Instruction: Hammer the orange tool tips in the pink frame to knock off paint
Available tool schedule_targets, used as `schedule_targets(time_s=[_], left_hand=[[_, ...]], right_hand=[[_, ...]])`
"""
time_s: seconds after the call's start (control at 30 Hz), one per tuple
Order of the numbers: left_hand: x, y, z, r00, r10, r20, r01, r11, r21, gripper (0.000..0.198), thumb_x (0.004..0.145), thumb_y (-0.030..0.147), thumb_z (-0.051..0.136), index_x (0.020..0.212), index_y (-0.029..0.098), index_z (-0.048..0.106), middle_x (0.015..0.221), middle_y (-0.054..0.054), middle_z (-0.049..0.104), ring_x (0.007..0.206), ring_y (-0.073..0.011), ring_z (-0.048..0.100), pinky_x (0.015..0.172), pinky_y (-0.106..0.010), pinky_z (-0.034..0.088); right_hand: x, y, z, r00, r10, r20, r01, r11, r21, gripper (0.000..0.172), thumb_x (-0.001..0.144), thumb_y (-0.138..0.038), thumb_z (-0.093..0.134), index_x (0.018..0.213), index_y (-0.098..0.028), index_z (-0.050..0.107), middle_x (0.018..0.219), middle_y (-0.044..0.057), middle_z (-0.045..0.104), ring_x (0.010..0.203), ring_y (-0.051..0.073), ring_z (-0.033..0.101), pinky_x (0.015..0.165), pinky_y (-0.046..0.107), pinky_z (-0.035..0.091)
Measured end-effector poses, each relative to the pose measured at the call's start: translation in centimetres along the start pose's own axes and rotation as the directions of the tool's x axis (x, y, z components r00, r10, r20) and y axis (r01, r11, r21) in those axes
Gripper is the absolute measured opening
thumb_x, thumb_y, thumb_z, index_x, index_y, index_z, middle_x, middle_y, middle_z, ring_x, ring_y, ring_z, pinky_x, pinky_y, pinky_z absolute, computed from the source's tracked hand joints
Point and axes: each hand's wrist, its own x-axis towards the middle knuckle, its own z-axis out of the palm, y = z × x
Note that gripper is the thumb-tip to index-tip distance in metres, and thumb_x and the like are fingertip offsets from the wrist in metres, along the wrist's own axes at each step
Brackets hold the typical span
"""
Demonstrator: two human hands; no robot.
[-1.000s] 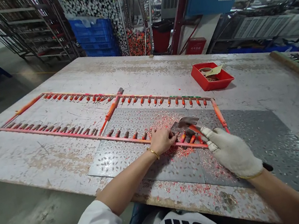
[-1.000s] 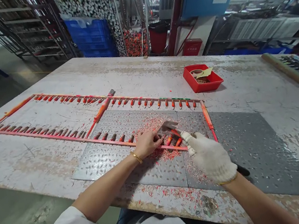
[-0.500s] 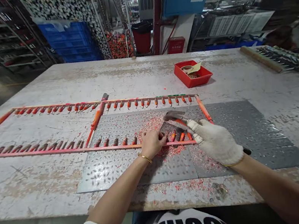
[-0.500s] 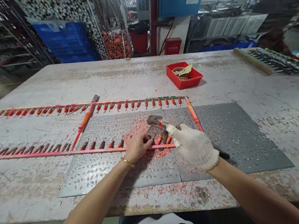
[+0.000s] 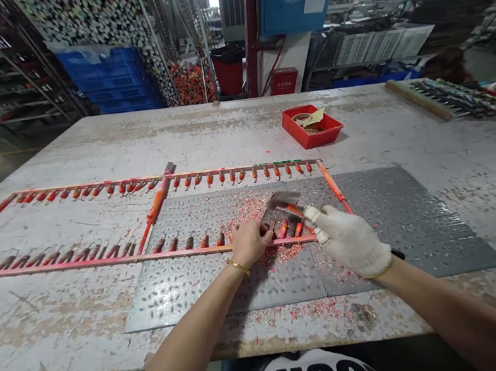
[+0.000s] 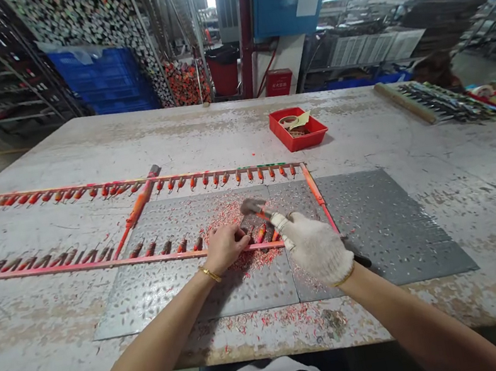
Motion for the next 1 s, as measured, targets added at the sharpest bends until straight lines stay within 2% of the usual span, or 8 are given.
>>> schedule_targets(time_s=[0.17,0.33,0.4,0.5,0.63,0.8,1.0], left_hand=[[0.0,0.0,0.1,1.0,0.003,-0.008,-0.003,1.0,0.003,0.02,0.089,0.033,0.064,0.075,0.023,0.073,0.088,-0.004,0.077,0.094,-0.025,0.067,0.095,-0.041,0.039],[-0.1,0.1,0.0,1.0,0.004,-0.003,-0.004,1.0,-0.006,0.017,0.087,0.031,0.065,0.075,0.023,0.073,0.087,-0.004,0.077,0.095,-0.0243,0.067,0.098,-0.04,0.039],[-0.1,0.1,0.0,1.0,0.008,0.006,-0.008,1.0,-0.001,0.017,0.087,0.03,0.065,0.073,0.023,0.073,0.087,-0.004,0.077,0.094,-0.0239,0.067,0.097,-0.04,0.039],[-0.1,0.1,0.0,1.0,0.002,-0.002,-0.002,1.0,0.001,0.019,0.088,0.032,0.064,0.074,0.023,0.073,0.086,-0.003,0.077,0.091,-0.0232,0.067,0.095,-0.04,0.04],[-0.1,-0.1,0.2,1.0,0.005,-0.017,-0.005,1.0,0.006,0.021,0.089,0.034,0.063,0.074,0.023,0.072,0.085,-0.003,0.077,0.093,-0.0234,0.066,0.095,-0.039,0.039],[-0.1,-0.3,0.3,1.0,0.005,-0.015,-0.005,1.0,0.011,0.017,0.088,0.032,0.064,0.076,0.023,0.072,0.09,-0.004,0.077,0.097,-0.0236,0.065,0.096,-0.039,0.039],[-0.4,-0.2,0.2,0.999,0.012,-0.034,-0.012,1.0,0.002,0.023,0.091,0.038,0.062,0.077,0.023,0.072,0.088,-0.003,0.076,0.096,-0.0242,0.065,0.095,-0.039,0.039]], right_hand=[[0.0,-0.5,1.0,0.997,-0.063,0.048,0.063,0.998,0.002,0.059,0.098,-0.023,0.043,0.155,-0.039,0.045,0.098,0.003,0.069,0.069,0.015,0.063,0.054,0.028,0.028],[0.0,0.0,-0.5,1.0,-0.005,-0.004,0.005,1.0,-0.009,0.056,0.103,-0.025,0.03,0.158,-0.032,0.042,0.112,0.008,0.067,0.084,0.018,0.065,0.065,0.029,0.038],[0.1,-0.3,-0.3,1.0,0.003,-0.002,-0.003,1.0,-0.01,0.056,0.104,-0.026,0.03,0.158,-0.031,0.042,0.109,0.009,0.067,0.082,0.018,0.065,0.064,0.029,0.038],[0.4,-0.9,0.8,0.998,-0.043,0.036,0.043,0.999,0.002,0.057,0.1,-0.023,0.04,0.155,-0.036,0.046,0.097,0.004,0.068,0.071,0.016,0.063,0.056,0.028,0.031],[0.6,-0.6,0.7,0.997,-0.068,0.032,0.068,0.998,0.008,0.059,0.099,-0.025,0.044,0.155,-0.042,0.043,0.098,0.002,0.068,0.072,0.015,0.063,0.055,0.028,0.029],[0.3,0.0,-0.1,1.0,0.021,-0.011,-0.021,1.0,-0.021,0.055,0.105,-0.03,0.028,0.159,-0.031,0.041,0.106,0.008,0.067,0.081,0.018,0.065,0.061,0.029,0.036],[0.6,-0.7,0.8,0.995,-0.069,0.067,0.07,0.998,-0.005,0.058,0.099,-0.024,0.042,0.155,-0.04,0.045,0.1,0.003,0.07,0.073,0.015,0.066,0.055,0.027,0.029]])
